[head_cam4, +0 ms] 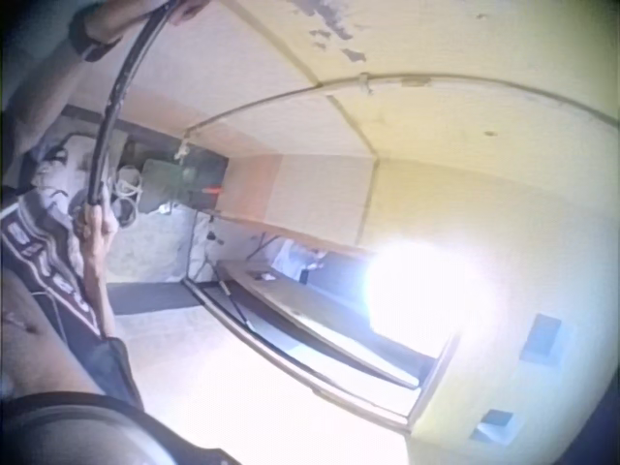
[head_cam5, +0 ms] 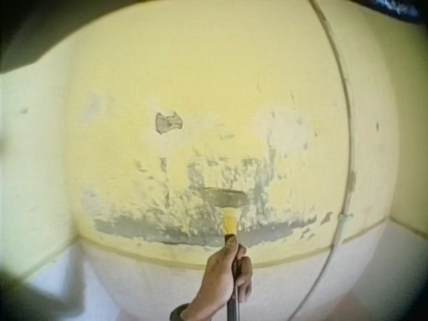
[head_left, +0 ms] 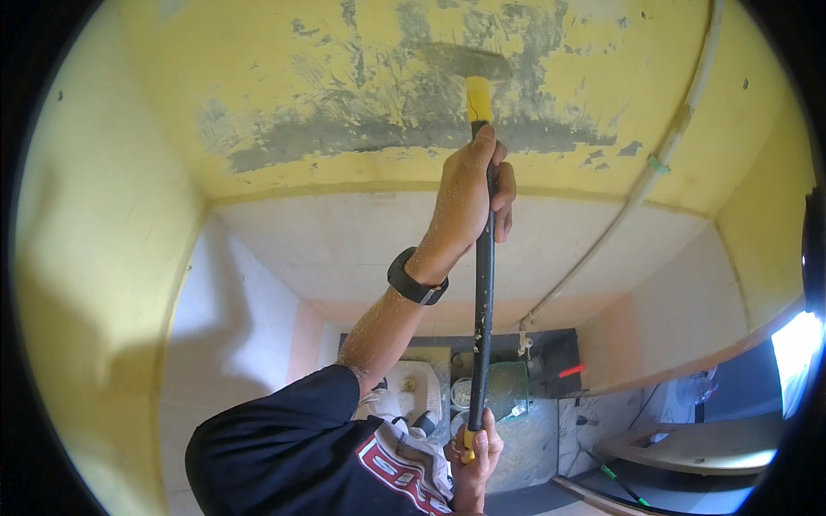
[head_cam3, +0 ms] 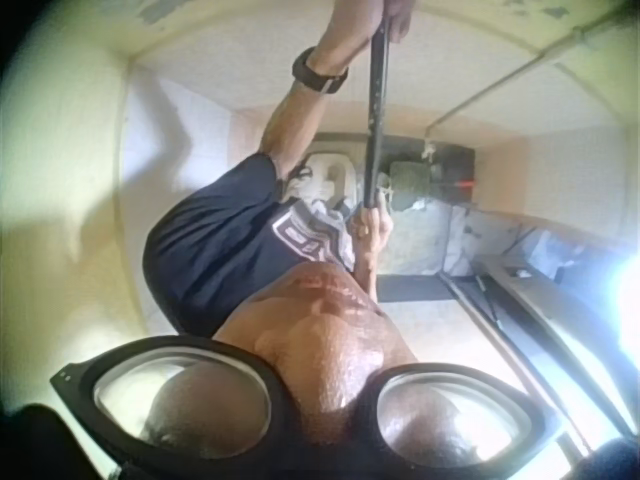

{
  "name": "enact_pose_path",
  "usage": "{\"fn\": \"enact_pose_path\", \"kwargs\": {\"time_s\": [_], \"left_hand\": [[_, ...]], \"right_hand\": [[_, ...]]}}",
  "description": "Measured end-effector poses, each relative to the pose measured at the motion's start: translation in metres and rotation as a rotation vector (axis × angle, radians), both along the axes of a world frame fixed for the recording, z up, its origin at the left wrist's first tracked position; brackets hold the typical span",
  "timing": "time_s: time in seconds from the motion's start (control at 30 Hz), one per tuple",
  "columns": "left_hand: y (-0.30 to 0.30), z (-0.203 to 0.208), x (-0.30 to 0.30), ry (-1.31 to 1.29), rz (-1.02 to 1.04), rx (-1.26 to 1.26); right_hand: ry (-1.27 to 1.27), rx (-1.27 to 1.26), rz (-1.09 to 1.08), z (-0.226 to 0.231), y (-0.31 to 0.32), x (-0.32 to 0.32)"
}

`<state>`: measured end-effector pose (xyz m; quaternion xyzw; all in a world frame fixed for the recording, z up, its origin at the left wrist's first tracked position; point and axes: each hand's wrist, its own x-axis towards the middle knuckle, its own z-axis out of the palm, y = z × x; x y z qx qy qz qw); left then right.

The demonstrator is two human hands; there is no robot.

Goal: The person scrapes peeling paint and plaster from a ceiling using a long-handled scraper tool.

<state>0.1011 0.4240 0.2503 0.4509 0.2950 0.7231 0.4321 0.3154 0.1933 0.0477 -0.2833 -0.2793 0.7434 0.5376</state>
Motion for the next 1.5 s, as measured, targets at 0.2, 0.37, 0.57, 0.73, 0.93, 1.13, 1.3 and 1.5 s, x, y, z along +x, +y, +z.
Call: {"fn": "enact_pose_path", "kwargs": {"time_s": [0.2, 0.37, 0.57, 0.73, 0.93, 1.13, 1.3, 1.5], "left_hand": [[-0.005, -0.005, -0.005, 0.091, 0.030, 0.006], [0.007, 0.054, -0.015, 0.042, -0.006, 0.124], [0.008, 0.020, -0.006, 0.145, 0.000, -0.019], [0.000, 0.005, -0.006, 0.108, -0.011, -0.033], [0.010, 0.041, -0.018, 0.111, -0.038, 0.067], [0.011, 0.040, -0.018, 0.103, -0.031, 0.023], [0.009, 0.012, -0.008, 0.107, -0.037, -0.019], [0.010, 0.049, -0.018, 0.109, -0.043, 0.119]], "right_hand": [[-0.006, -0.019, 0.001, 0.003, 0.001, -0.005], [-0.070, 0.147, -0.046, 0.038, 0.017, -0.024], [-0.082, 0.072, -0.034, 0.010, 0.015, -0.007], [-0.085, -0.015, -0.028, 0.003, 0.001, -0.002], [-0.025, 0.074, -0.006, 0.018, 0.018, -0.025], [0.014, 0.105, 0.024, 0.004, 0.023, -0.025], [-0.099, 0.077, -0.001, -0.006, 0.015, -0.015], [-0.160, 0.164, -0.015, 0.012, 0.017, -0.024]]}}
